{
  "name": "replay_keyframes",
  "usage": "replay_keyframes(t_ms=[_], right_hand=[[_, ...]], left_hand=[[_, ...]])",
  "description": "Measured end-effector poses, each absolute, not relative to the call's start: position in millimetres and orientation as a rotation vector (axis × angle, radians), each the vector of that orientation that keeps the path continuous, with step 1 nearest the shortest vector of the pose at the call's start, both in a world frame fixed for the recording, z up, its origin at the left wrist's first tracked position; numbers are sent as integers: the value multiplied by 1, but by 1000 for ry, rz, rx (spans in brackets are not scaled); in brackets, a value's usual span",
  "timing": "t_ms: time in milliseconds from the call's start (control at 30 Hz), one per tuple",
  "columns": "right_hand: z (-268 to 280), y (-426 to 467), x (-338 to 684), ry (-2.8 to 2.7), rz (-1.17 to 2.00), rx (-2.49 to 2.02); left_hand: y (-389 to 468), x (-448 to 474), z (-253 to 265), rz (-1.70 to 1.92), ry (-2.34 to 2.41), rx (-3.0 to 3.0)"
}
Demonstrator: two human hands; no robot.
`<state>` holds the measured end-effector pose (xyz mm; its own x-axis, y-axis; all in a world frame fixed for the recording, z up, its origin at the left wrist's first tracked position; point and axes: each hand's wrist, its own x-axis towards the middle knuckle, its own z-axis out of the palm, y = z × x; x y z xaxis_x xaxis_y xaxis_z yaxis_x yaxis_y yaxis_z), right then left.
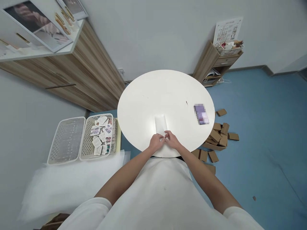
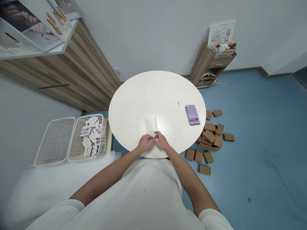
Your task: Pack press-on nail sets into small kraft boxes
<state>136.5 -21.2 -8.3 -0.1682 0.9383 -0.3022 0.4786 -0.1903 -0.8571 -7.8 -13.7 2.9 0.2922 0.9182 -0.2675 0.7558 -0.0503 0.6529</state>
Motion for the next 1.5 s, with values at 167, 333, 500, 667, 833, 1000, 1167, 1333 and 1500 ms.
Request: replay_keyframes(t_ms=[167, 333, 500, 667, 833, 1000, 1167, 1333, 1500], right_hand=[[-14, -18, 126, -1553, 1191, -1813], [-20, -20, 124, -1674, 1125, -1789], [-5, -26, 136, -1929, 1019, -1648], [19, -25, 152, -2414, 808, -1454], [2, -21, 148, -2775, 572, -1484], [-11, -30, 141, -2765, 425, -1510], [6, -52, 145, -2775, 604, -1359], [19, -61, 155, -2640, 843, -1415], [27, -31, 157, -2647, 981, -1422]], left_hand=[[-16, -17, 5, 229, 1449, 1930], [-12, -26, 9, 218, 1397, 2262], [-7, -27, 5, 144, 1296, 2394], [-5, -26, 4, 101, 1304, 2333], [-1, -21, 10, 150, 1344, 2189], [-3, -22, 21, 180, 1300, 2088], [-22, -31, 18, 213, 1226, 1927], [-33, -33, 13, 374, 1145, 1654], [-29, -34, 11, 596, 1167, 1428]])
